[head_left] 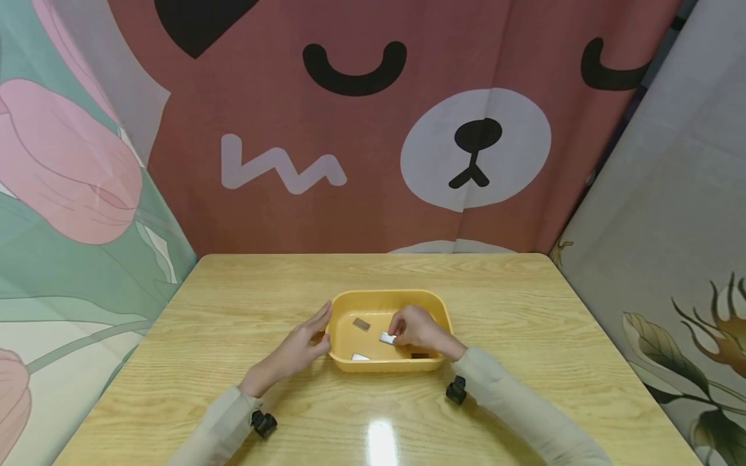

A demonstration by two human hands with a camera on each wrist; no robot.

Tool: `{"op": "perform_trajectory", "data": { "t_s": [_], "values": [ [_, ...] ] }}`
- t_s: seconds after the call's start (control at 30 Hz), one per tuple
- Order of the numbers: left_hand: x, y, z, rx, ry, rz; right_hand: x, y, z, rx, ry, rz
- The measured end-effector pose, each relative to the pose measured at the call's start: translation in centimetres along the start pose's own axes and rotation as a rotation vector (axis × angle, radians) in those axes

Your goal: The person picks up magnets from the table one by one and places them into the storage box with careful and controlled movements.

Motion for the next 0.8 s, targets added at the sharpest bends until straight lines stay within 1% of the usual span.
{"op": "perform_trajectory", "data": {
  "t_s": [0.3,0.8],
  "values": [
    [0.02,0.06,0.04,0.002,0.001,-0.004,0.19,-0.2,0.14,0.053,-0.041,0.018],
    [0.04,0.03,0.13,-0.001,-0.007,-0.009,0.35,-0.25,0.33,0.04,-0.021,0.006]
  ]
}}
Point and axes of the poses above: each hand's wrist, its own x-axis away from the middle knuckle, its own y-axis out of the palm, z = x × y, the point moved 7 cm from there along -x, towards the middle knuckle, and after that the axes turned 9 degrees about x, right-handed, at the moved point
